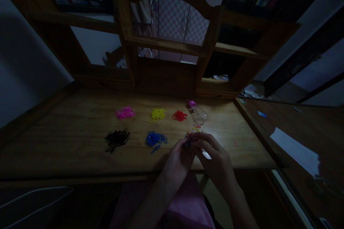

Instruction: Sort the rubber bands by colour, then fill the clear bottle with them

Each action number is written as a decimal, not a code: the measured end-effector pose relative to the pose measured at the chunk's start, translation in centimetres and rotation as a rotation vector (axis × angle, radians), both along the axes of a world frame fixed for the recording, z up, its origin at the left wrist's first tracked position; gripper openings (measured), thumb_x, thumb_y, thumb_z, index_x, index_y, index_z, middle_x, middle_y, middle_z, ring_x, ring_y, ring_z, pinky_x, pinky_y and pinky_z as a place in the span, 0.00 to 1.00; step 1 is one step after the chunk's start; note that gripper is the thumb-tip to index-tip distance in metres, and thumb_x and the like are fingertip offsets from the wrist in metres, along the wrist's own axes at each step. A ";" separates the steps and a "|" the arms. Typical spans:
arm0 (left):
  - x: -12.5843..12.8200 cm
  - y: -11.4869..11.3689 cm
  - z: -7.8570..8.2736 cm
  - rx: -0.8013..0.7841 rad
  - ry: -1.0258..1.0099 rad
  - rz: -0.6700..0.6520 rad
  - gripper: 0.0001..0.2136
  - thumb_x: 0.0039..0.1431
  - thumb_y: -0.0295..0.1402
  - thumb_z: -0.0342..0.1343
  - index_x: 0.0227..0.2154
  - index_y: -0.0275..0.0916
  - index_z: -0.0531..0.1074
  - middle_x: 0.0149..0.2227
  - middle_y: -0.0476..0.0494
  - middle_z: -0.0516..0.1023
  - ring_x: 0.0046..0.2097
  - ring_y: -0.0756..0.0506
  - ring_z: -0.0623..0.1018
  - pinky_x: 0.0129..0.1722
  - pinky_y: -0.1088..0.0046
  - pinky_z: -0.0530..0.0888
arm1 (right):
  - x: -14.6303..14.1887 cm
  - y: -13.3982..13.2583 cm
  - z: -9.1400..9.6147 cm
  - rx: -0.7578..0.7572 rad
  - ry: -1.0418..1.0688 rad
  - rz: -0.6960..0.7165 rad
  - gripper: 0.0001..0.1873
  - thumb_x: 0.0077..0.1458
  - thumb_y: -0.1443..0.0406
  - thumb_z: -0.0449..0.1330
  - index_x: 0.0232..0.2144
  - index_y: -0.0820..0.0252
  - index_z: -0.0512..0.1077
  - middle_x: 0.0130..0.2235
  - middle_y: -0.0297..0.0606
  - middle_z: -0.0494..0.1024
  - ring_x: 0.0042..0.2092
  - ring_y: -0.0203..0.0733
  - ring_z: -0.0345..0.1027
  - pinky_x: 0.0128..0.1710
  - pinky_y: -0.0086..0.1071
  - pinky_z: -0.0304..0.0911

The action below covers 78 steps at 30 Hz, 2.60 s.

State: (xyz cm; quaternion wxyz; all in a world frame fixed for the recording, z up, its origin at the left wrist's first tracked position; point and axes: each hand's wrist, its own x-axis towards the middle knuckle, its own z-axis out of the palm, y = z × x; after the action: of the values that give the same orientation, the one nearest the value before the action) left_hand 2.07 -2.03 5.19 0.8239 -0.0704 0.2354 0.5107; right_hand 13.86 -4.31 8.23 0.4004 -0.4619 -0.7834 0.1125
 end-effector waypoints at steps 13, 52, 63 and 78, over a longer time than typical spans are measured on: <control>-0.2 -0.4 -0.6 0.083 -0.140 -0.030 0.13 0.55 0.19 0.46 0.35 0.29 0.76 0.38 0.37 0.79 0.42 0.47 0.78 0.45 0.74 0.74 | 0.5 0.3 -1.1 0.032 -0.172 -0.012 0.17 0.59 0.73 0.55 0.48 0.55 0.73 0.44 0.39 0.77 0.47 0.45 0.68 0.48 0.43 0.65; -0.1 -1.2 0.2 0.066 -0.077 -0.054 0.13 0.52 0.16 0.44 0.29 0.28 0.74 0.31 0.39 0.76 0.34 0.49 0.77 0.36 0.78 0.75 | 0.6 -0.5 -0.5 -0.088 -0.040 -0.096 0.14 0.58 0.72 0.58 0.43 0.52 0.74 0.43 0.38 0.76 0.46 0.43 0.70 0.46 0.38 0.68; -0.1 -1.2 -0.6 0.128 -0.014 -0.034 0.11 0.55 0.17 0.49 0.33 0.30 0.76 0.39 0.39 0.77 0.41 0.49 0.77 0.41 0.78 0.75 | 0.4 -0.3 -0.9 -0.046 0.060 -0.056 0.14 0.56 0.73 0.59 0.42 0.52 0.75 0.43 0.40 0.75 0.46 0.44 0.71 0.45 0.40 0.71; -0.5 -1.2 -1.4 0.302 0.071 -0.024 0.15 0.53 0.17 0.54 0.41 0.33 0.77 0.47 0.38 0.77 0.51 0.46 0.74 0.52 0.76 0.69 | 0.2 -0.4 -1.4 -0.029 -0.028 -0.017 0.16 0.59 0.72 0.56 0.46 0.53 0.74 0.47 0.42 0.74 0.50 0.45 0.68 0.50 0.43 0.67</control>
State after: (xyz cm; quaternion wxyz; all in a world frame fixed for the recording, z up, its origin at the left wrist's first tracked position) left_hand 1.60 -3.20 3.80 0.8224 0.0754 0.1855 0.5325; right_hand 14.04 -4.66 6.82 0.3836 -0.4760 -0.7831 0.1141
